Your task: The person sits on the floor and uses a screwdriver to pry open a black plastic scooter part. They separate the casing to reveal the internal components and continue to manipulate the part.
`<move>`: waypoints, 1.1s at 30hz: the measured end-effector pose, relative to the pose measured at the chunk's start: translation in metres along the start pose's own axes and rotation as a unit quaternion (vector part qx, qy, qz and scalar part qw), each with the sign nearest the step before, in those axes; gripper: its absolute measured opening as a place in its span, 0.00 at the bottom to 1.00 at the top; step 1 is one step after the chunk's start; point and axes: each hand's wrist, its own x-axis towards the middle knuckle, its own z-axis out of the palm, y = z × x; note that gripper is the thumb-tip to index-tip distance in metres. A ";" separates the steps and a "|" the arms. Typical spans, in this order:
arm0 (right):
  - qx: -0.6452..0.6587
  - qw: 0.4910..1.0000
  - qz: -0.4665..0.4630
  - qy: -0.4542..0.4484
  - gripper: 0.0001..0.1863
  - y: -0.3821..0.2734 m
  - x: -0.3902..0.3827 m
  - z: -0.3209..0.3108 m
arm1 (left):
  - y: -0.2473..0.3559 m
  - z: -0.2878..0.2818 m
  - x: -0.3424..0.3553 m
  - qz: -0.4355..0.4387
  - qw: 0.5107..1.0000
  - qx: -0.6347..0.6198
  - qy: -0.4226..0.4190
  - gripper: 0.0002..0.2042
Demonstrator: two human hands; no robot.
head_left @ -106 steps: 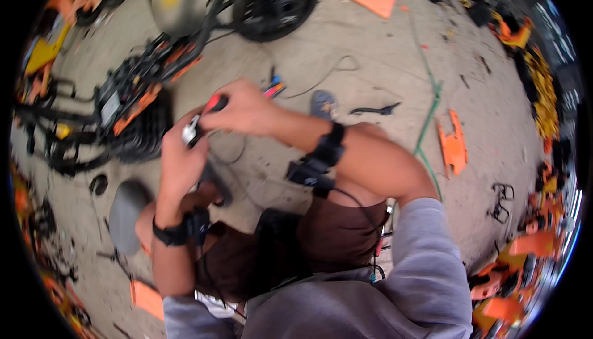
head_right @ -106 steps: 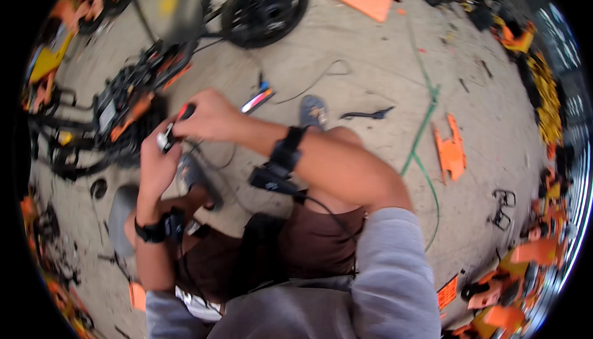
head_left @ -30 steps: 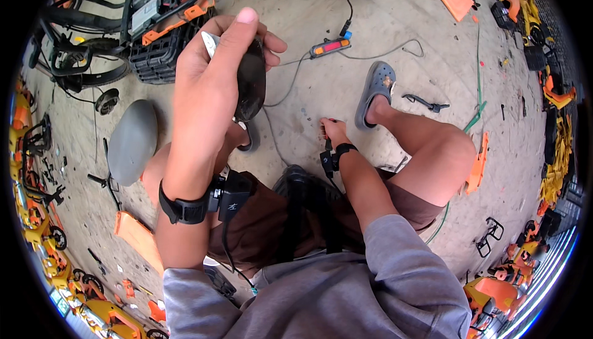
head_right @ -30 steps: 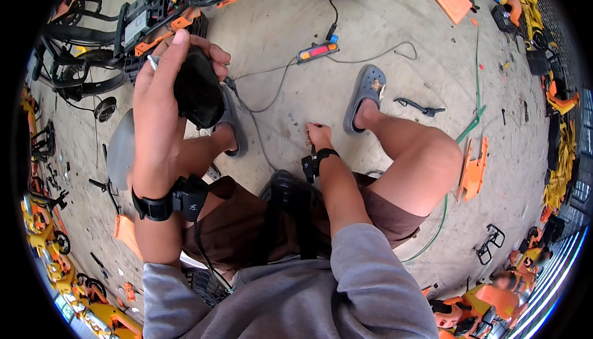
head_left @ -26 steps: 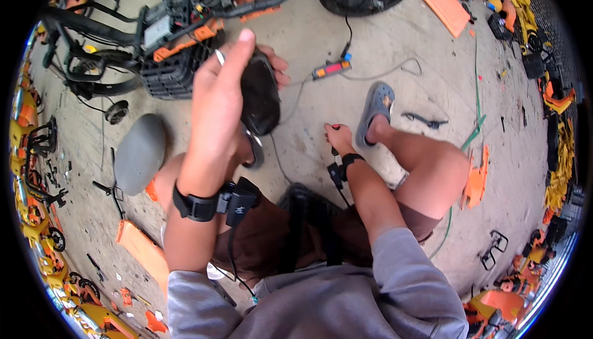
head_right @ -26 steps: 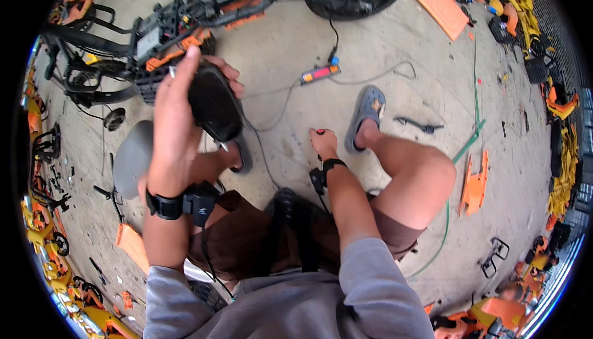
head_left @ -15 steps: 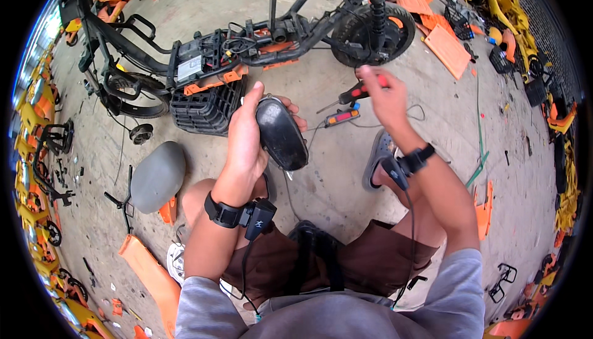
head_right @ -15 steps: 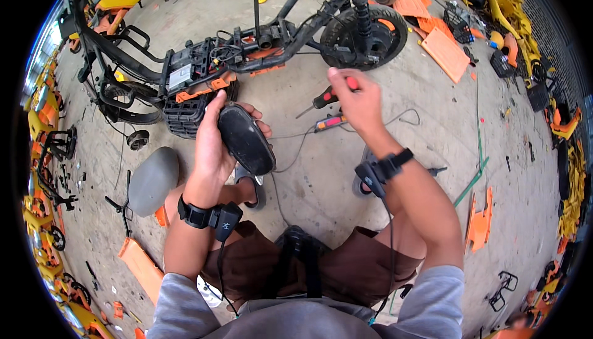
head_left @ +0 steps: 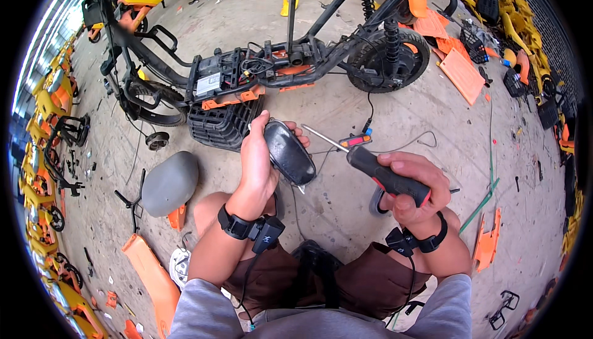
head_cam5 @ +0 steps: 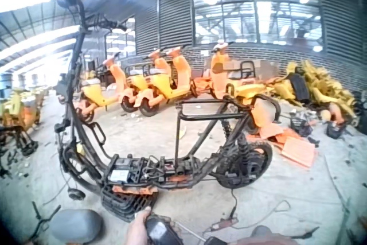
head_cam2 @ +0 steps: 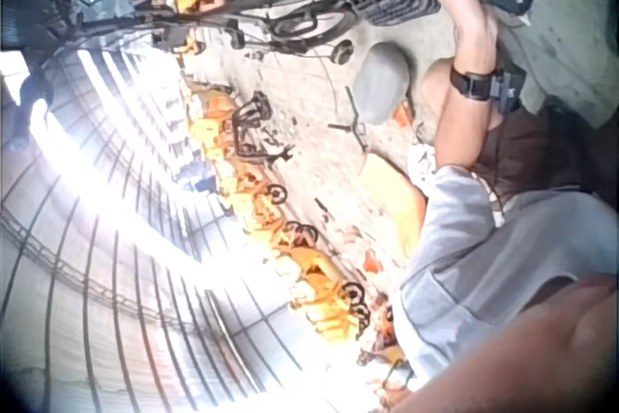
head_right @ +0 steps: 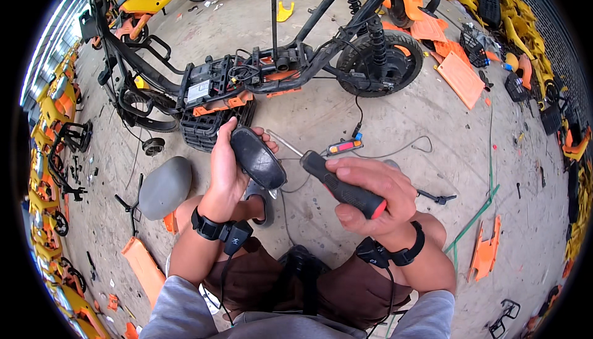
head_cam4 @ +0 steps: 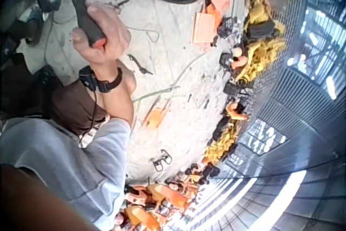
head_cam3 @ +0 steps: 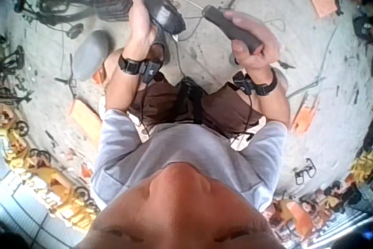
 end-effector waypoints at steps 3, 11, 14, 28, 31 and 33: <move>0.011 0.999 -0.016 -0.040 0.22 0.001 0.001 -0.002 | -0.004 0.003 -0.001 0.017 0.999 0.031 -0.009 0.25; 0.001 0.998 -0.006 -0.060 0.20 -0.001 0.002 -0.002 | -0.010 0.003 0.005 0.038 0.999 0.022 -0.005 0.24; -0.035 0.998 0.028 -0.052 0.20 -0.002 0.000 0.002 | -0.010 0.004 0.004 0.061 0.997 0.038 0.010 0.24; -0.061 0.951 0.298 -0.049 0.18 -0.014 0.008 0.003 | -0.011 -0.001 0.007 0.123 0.987 0.087 0.050 0.22; -0.094 0.959 0.263 -0.046 0.19 -0.012 0.006 0.006 | -0.012 -0.006 0.011 0.124 0.988 0.075 0.053 0.22; -0.102 0.953 0.279 -0.050 0.20 -0.012 0.007 0.003 | -0.013 -0.006 0.011 0.127 0.987 0.086 0.048 0.21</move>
